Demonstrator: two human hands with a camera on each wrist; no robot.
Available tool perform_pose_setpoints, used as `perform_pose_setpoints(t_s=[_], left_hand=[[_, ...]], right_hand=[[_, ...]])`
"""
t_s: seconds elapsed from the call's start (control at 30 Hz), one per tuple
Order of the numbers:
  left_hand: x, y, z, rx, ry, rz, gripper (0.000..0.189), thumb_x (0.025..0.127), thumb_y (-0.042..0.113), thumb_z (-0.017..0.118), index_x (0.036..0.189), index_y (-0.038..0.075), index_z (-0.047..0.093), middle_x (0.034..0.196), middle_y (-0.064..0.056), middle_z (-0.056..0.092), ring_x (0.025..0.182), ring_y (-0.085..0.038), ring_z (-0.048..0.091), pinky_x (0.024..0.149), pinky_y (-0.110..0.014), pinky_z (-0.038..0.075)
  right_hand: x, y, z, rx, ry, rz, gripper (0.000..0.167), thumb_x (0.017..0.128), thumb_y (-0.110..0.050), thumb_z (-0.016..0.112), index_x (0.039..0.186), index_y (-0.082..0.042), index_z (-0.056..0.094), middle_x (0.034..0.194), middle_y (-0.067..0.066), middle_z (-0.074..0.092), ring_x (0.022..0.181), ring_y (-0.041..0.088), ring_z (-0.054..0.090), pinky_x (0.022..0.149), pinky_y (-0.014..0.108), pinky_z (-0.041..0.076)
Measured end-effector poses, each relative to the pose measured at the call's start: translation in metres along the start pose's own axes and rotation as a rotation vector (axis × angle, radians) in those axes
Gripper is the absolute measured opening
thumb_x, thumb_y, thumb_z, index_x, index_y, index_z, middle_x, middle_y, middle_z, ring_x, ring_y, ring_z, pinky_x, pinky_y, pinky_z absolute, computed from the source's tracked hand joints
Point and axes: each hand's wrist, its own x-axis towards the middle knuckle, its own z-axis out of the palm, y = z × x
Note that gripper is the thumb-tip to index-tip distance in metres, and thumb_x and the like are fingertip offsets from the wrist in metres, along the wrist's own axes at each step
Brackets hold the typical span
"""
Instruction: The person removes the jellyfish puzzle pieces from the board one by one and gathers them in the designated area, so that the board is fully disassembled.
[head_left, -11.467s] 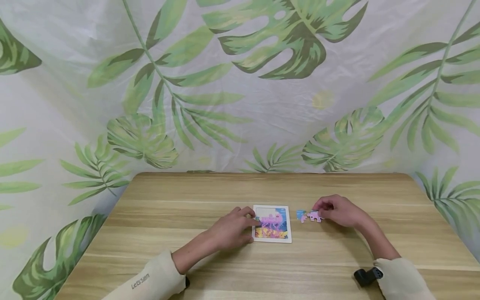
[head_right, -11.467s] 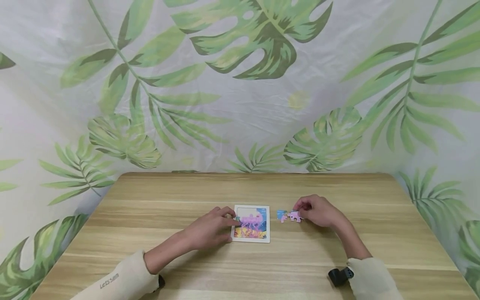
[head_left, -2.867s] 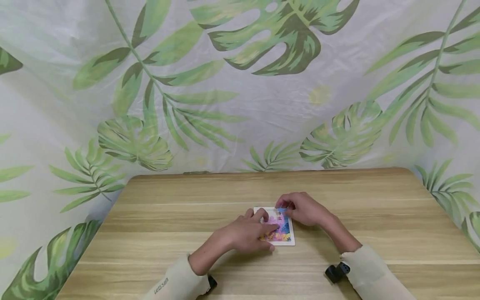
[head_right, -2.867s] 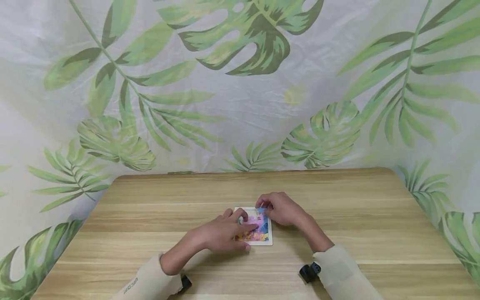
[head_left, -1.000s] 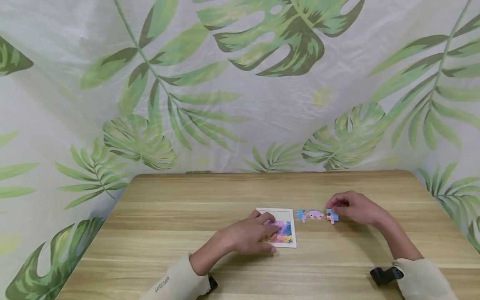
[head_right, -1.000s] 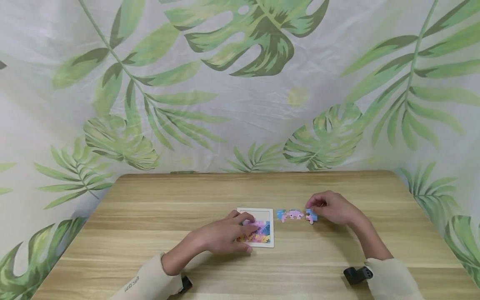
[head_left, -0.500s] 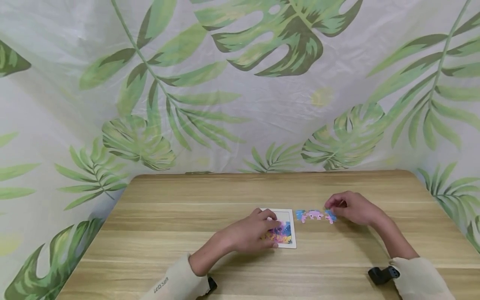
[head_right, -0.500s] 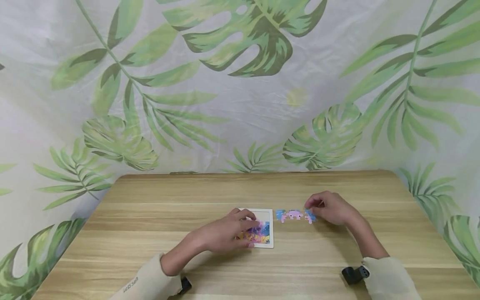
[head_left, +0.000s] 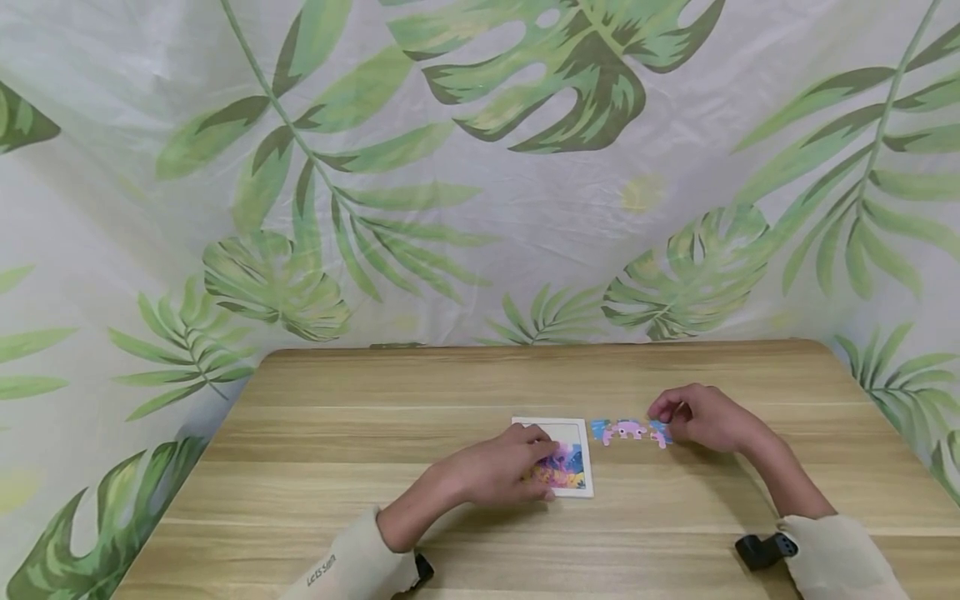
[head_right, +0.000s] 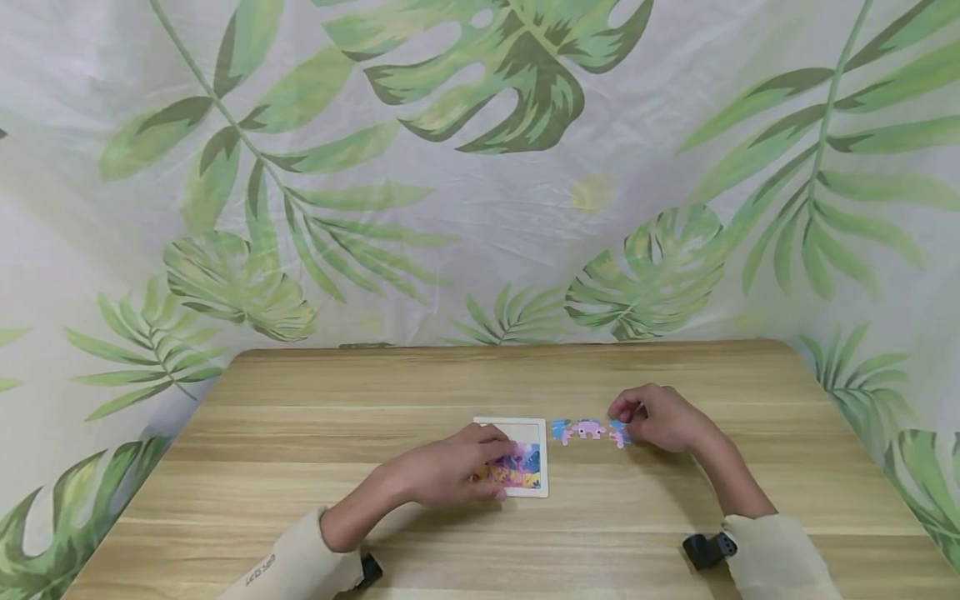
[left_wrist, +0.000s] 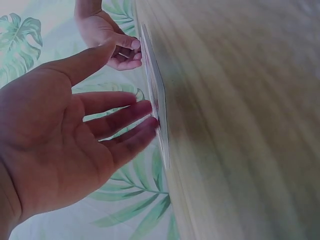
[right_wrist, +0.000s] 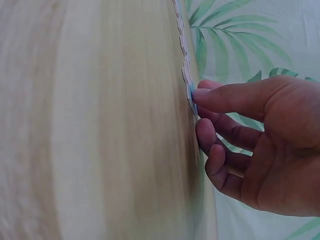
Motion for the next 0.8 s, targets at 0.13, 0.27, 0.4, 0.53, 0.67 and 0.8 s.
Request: perform_pose_setpoints(t_s=[0.13, 0.27, 0.4, 0.53, 0.67, 0.8], left_hand=[[0.0024, -0.0003, 0.0002, -0.026, 0.033, 0.011, 0.055, 0.107, 0.037, 0.069, 0.153, 0.009, 0.059, 0.154, -0.006, 0.058, 0.143, -0.019, 0.054, 0.122, -0.035, 0.045], [0.0033, -0.0010, 0.0005, 0.007, 0.025, 0.024, 0.055, 0.106, 0.038, 0.069, 0.152, 0.009, 0.060, 0.150, -0.004, 0.063, 0.141, -0.017, 0.057, 0.119, -0.032, 0.046], [0.0020, -0.0017, 0.0012, 0.049, 0.002, 0.043, 0.054, 0.106, 0.038, 0.070, 0.151, 0.010, 0.062, 0.148, -0.002, 0.062, 0.137, -0.014, 0.057, 0.116, -0.028, 0.048], [-0.0001, -0.0016, 0.0011, 0.065, -0.020, 0.060, 0.055, 0.106, 0.040, 0.069, 0.151, 0.009, 0.062, 0.150, -0.003, 0.058, 0.138, -0.014, 0.054, 0.116, -0.027, 0.047], [-0.0012, -0.0016, 0.0003, 0.064, -0.032, 0.073, 0.053, 0.106, 0.040, 0.069, 0.147, 0.007, 0.065, 0.151, -0.004, 0.056, 0.140, -0.016, 0.053, 0.117, -0.028, 0.047], [-0.0021, -0.0006, -0.0008, 0.061, -0.042, 0.075, 0.048, 0.106, 0.041, 0.069, 0.141, 0.008, 0.070, 0.150, -0.003, 0.056, 0.138, -0.017, 0.052, 0.115, -0.028, 0.047]], right_hand=[[0.0000, -0.0002, 0.0004, -0.005, 0.000, 0.013, 0.030, 0.088, 0.009, 0.063, 0.110, -0.006, 0.076, 0.101, 0.003, 0.073, 0.084, 0.013, 0.058, 0.075, 0.024, 0.050], [-0.0004, -0.0008, 0.0010, -0.011, 0.002, 0.001, 0.030, 0.088, 0.010, 0.062, 0.110, -0.005, 0.075, 0.101, 0.004, 0.073, 0.085, 0.013, 0.059, 0.074, 0.024, 0.051], [-0.0008, -0.0024, 0.0013, -0.013, 0.005, -0.004, 0.030, 0.088, 0.011, 0.062, 0.110, -0.004, 0.075, 0.100, 0.005, 0.073, 0.085, 0.013, 0.059, 0.074, 0.024, 0.051], [-0.0008, -0.0034, 0.0013, -0.021, 0.006, -0.003, 0.030, 0.088, 0.011, 0.062, 0.110, -0.004, 0.075, 0.100, 0.005, 0.073, 0.085, 0.013, 0.059, 0.074, 0.024, 0.050], [-0.0004, -0.0039, 0.0012, -0.024, 0.006, -0.003, 0.030, 0.088, 0.011, 0.062, 0.110, -0.005, 0.075, 0.099, 0.004, 0.072, 0.085, 0.014, 0.059, 0.074, 0.024, 0.050], [0.0004, -0.0026, 0.0012, -0.030, 0.006, 0.005, 0.031, 0.088, 0.011, 0.060, 0.110, -0.006, 0.075, 0.100, 0.003, 0.072, 0.086, 0.014, 0.059, 0.075, 0.024, 0.051]])
